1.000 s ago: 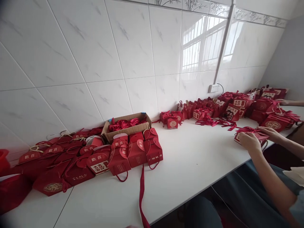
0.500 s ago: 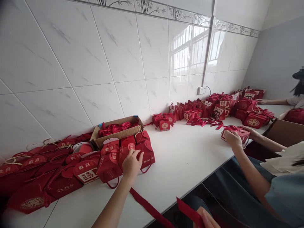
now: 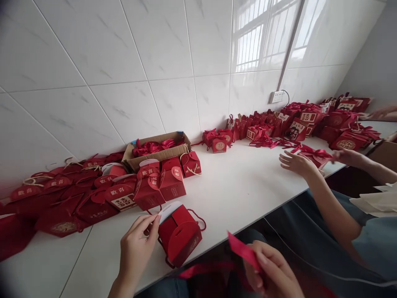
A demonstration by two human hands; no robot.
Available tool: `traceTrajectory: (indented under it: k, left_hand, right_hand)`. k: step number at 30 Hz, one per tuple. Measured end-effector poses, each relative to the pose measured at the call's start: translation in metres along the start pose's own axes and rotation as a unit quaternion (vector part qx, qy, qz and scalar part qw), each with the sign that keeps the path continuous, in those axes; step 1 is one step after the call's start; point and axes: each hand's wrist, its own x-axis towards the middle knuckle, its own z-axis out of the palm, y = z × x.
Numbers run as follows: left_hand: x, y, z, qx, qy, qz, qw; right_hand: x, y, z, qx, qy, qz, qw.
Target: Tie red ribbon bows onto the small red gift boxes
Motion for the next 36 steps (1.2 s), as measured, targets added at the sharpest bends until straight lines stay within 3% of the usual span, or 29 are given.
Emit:
traceTrajectory:
  k: [4, 6, 9, 17, 29, 36]
  left_hand:
    - [-0.012, -0.001, -0.011, -0.015, 0.002, -0.014, 1.000]
    - [-0.015, 0.001, -0.011, -0.019, -0.002, 0.002, 1.000]
    - [-0.017, 0.008, -0.009, -0.021, -0.051, 0.030, 0.998]
    - [-0.019, 0.018, -0.007, -0.055, -0.116, 0.020, 0.992]
    - [-0.023, 0.021, -0.007, -0.071, -0.160, 0.020, 0.984]
    - [-0.017, 0.021, -0.006, -0.067, -0.139, 0.031, 0.988]
  right_hand:
    - [0.017, 0.030, 0.038, -0.046, -0.032, 0.090, 0.994]
    - [0.023, 0.043, 0.053, -0.073, -0.033, 0.106, 0.991]
    - [0.026, 0.053, 0.067, -0.087, -0.034, 0.106, 0.990]
    - [0.021, 0.046, 0.073, -0.072, -0.022, 0.081, 0.994]
    - [0.029, 0.047, 0.081, -0.119, -0.003, 0.085, 0.989]
    - [0.039, 0.051, 0.096, -0.221, -0.027, 0.040, 0.974]
